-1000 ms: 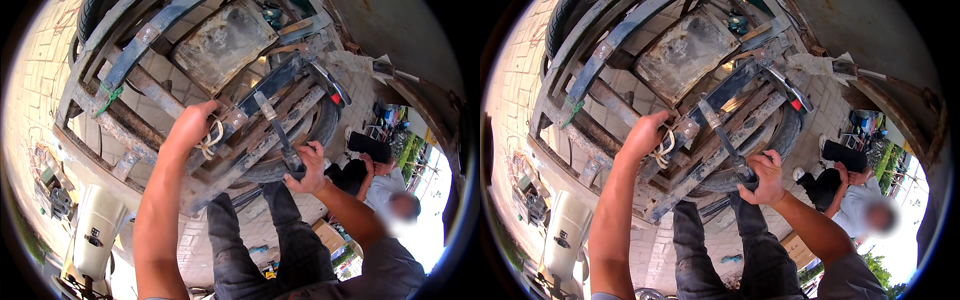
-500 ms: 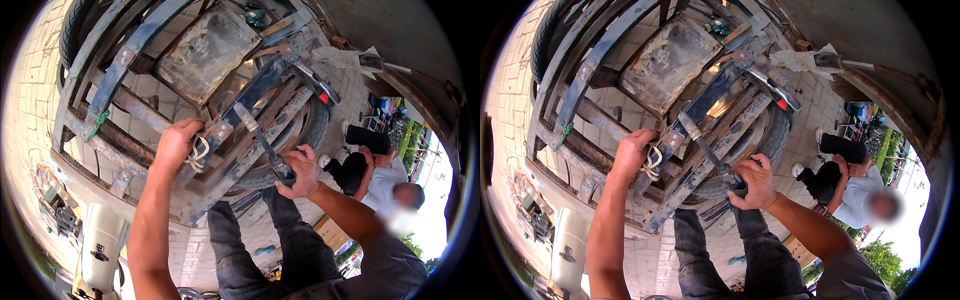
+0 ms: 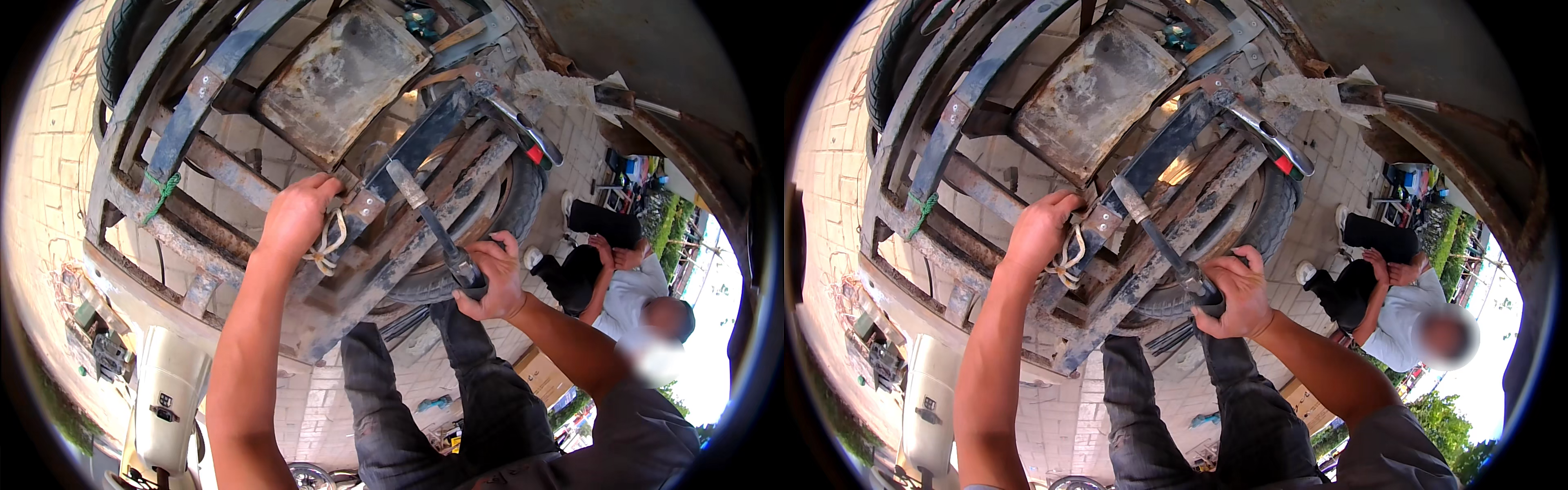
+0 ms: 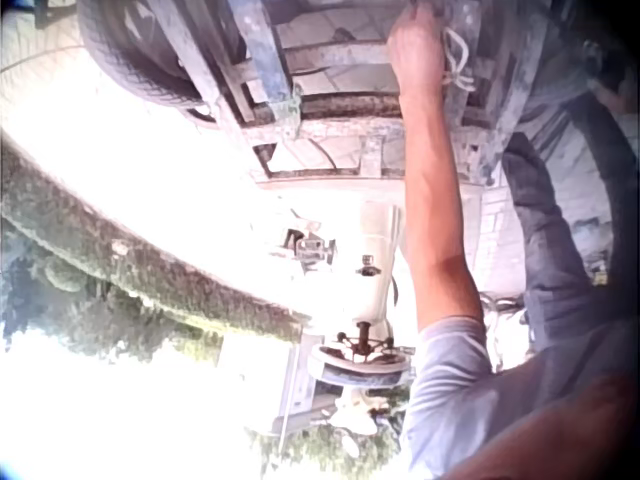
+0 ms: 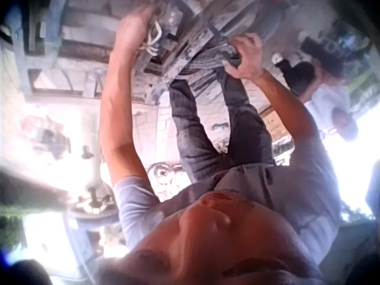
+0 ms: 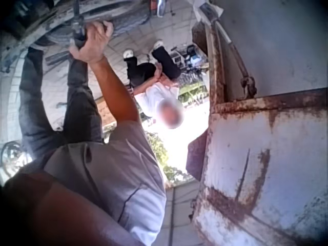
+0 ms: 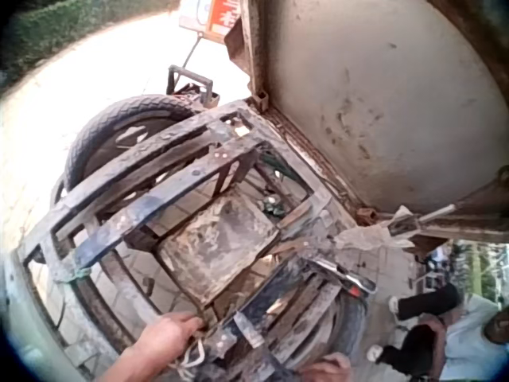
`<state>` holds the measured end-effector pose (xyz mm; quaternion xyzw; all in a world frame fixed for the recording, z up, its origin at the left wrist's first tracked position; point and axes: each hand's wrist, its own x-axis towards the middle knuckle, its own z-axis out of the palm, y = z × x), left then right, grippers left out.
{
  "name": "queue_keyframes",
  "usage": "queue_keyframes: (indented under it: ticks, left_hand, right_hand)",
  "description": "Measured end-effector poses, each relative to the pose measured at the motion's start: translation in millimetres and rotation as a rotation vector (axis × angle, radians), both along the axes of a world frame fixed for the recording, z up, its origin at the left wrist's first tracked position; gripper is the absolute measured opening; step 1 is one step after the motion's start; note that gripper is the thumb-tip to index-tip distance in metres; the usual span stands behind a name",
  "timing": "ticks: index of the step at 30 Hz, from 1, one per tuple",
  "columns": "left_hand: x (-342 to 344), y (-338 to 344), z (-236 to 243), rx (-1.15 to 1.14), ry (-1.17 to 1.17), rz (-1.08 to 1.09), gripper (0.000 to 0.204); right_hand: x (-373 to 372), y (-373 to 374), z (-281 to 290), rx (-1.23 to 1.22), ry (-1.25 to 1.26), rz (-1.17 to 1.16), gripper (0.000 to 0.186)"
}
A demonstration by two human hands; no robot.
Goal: The person welds a metal frame attached to a three-wheeled vehicle. They position a metal rod, weld it to the frame, and then inspect the weld. The person also moves around the vehicle to access different parts of the frame.
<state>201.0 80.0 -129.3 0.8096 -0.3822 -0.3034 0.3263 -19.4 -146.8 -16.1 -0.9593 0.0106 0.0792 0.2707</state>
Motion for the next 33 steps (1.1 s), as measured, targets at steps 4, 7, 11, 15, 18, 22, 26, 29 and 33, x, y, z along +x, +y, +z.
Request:
queue_keyframes:
  ticks: [4,7,11,15,18,22,26,29,33]
  left_hand:
    - [-4.3,3.7,2.3,-0.040,0.145,0.110,0.033]
    - [-8.6,6.3,5.5,0.045,0.369,0.220,0.031]
    - [-13.2,11.2,-3.6,-0.207,0.213,0.221,0.027]
    - [-14.8,13.2,6.3,-0.186,0.268,0.249,0.024]
    - [-15.2,13.9,8.7,-0.174,0.443,0.346,0.025]
    - [-19.1,11.2,11.0,-0.167,0.477,0.409,0.029]
    - [-22.1,13.3,9.6,-0.146,0.447,0.395,0.031]
    - [-23.4,15.0,8.3,-0.147,0.450,0.368,0.034]
    - [-34.9,10.0,15.9,-0.111,0.381,0.419,0.039]
  right_hand:
    - [1.1,0.3,-0.2,0.009,-0.002,-0.002,0.047]
    - [0.3,0.2,-0.3,0.002,-0.004,0.002,0.047]
    - [2.4,0.9,1.1,-0.006,-0.006,0.014,0.047]
    - [0.4,0.2,-0.8,-0.018,-0.016,0.015,0.046]
    - [-0.4,-0.5,-1.6,-0.015,-0.013,0.016,0.046]
    - [1.3,0.3,-0.3,-0.012,-0.018,0.008,0.046]
    - [1.4,0.4,-0.3,-0.015,-0.015,0.009,0.047]
    - [2.9,0.9,0.7,-0.007,-0.010,0.009,0.047]
    - [1.2,0.1,-1.3,-0.010,-0.007,0.012,0.047]
